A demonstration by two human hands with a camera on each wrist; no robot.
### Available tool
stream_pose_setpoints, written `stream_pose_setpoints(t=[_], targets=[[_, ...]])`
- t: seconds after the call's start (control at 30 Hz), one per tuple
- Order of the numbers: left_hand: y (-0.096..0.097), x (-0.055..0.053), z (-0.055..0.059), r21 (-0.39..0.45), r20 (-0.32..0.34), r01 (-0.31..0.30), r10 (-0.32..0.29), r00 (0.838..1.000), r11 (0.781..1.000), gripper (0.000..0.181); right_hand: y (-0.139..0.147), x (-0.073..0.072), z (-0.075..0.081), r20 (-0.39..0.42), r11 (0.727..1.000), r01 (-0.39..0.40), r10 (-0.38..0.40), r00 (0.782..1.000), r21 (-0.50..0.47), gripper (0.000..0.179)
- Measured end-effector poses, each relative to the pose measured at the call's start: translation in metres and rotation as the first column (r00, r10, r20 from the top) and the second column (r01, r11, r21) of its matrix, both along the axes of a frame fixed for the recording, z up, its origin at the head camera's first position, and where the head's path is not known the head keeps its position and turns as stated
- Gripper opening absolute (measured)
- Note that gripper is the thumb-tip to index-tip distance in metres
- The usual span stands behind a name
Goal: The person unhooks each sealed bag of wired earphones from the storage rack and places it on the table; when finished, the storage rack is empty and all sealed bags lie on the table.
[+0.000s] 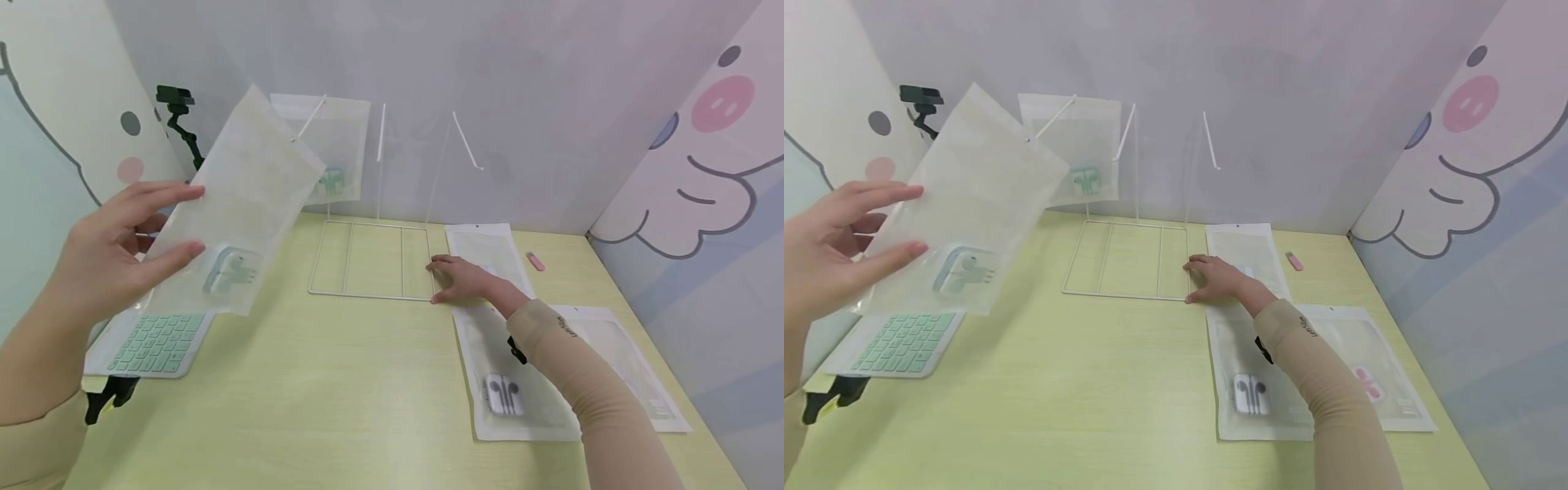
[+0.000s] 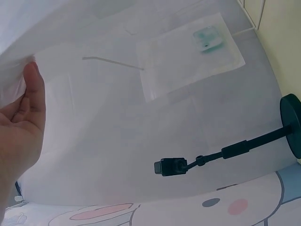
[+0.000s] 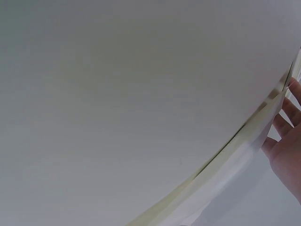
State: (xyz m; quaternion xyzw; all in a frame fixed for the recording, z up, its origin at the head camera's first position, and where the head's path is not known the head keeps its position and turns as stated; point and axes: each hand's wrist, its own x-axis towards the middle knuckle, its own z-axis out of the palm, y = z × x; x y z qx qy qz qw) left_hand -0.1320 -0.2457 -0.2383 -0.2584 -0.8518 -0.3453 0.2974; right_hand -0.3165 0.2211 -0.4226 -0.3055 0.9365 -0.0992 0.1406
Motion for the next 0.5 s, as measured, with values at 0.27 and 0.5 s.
stream_pose_setpoints(t=[0.27, 0.5], targets=[[0.004, 0.002, 0.003, 0.039, -0.015, 0.072, -0.071, 0.997, 0.997, 0.050, 0.000, 0.001, 0.001, 0.005, 1.000, 0.002, -0.002, 1.000, -0.006, 0.086], [0.010, 0.001, 0.005, 0.076, 0.003, 0.129, -0.129, 0.992, 0.989, 0.054, 0.001, 0.001, 0.001, 0.004, 1.000, 0.005, -0.005, 1.000, -0.008, 0.086]])
